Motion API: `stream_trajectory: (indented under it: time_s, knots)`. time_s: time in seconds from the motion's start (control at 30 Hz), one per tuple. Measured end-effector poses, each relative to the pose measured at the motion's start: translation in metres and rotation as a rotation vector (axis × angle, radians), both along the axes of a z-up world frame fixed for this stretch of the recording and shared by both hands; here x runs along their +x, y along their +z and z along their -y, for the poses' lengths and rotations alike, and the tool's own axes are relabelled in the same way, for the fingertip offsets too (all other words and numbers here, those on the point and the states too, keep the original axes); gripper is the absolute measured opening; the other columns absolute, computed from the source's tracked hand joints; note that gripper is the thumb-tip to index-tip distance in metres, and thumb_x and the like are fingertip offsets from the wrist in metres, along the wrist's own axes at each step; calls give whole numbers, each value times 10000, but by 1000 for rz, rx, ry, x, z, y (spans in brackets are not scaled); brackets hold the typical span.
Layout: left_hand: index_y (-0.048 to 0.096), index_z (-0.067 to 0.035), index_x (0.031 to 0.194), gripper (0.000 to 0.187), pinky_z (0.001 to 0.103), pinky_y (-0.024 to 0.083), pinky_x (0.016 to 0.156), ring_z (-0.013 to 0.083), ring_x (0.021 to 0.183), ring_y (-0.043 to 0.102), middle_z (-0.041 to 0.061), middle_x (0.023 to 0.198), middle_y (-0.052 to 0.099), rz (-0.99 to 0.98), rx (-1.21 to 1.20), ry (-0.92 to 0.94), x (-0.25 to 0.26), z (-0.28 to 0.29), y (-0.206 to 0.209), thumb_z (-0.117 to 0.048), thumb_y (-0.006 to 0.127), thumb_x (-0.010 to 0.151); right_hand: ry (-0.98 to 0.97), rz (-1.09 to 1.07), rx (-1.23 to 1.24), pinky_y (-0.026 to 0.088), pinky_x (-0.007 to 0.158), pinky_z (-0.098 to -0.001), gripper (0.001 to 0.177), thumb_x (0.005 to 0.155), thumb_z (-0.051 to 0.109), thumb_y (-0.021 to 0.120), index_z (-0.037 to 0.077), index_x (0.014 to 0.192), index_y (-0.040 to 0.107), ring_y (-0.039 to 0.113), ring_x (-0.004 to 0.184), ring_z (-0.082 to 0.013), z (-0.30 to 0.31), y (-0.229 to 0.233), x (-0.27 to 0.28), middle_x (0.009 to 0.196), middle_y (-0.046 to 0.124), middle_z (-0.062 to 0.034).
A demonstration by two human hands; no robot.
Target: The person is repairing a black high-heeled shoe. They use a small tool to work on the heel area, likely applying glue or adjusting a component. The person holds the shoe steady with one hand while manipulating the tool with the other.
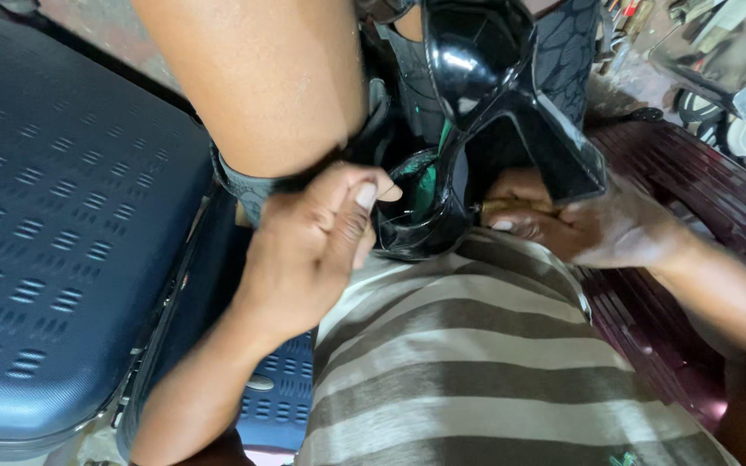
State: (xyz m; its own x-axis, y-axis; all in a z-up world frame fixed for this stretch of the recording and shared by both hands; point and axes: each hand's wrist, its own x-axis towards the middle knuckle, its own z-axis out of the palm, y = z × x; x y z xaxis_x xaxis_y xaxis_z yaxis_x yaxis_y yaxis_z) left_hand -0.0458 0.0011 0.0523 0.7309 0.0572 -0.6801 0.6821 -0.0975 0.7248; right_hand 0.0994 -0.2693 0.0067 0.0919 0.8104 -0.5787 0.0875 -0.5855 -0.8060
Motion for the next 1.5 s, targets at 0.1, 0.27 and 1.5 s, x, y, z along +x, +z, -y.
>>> stream_trajectory:
  time_s: [0.1,0.27,1.5]
  knots:
    - [654,-61,1150,119,316,530,579,162,608,696,90,802,716,216,70,-58,0,4,-1,-95,578,1064,-46,17,120,549,640,-259,45,920,86,660,68,952,686,686,737,-118,-3,4,-2,836,728,-41]
    - [670,-97,1114,123,316,504,534,186,551,680,101,717,679,147,69,-82,2,4,0,-80,638,996,-37,60,28,498,561,-282,63,885,112,726,63,920,706,651,625,-128,-9,11,-2,753,706,-46]
    - [689,-89,991,83,323,395,438,124,411,485,53,515,545,-143,61,-264,10,-13,-3,-130,737,936,-22,230,143,448,474,-298,134,919,173,728,45,955,709,599,548,-136,-5,16,-18,755,689,-58]
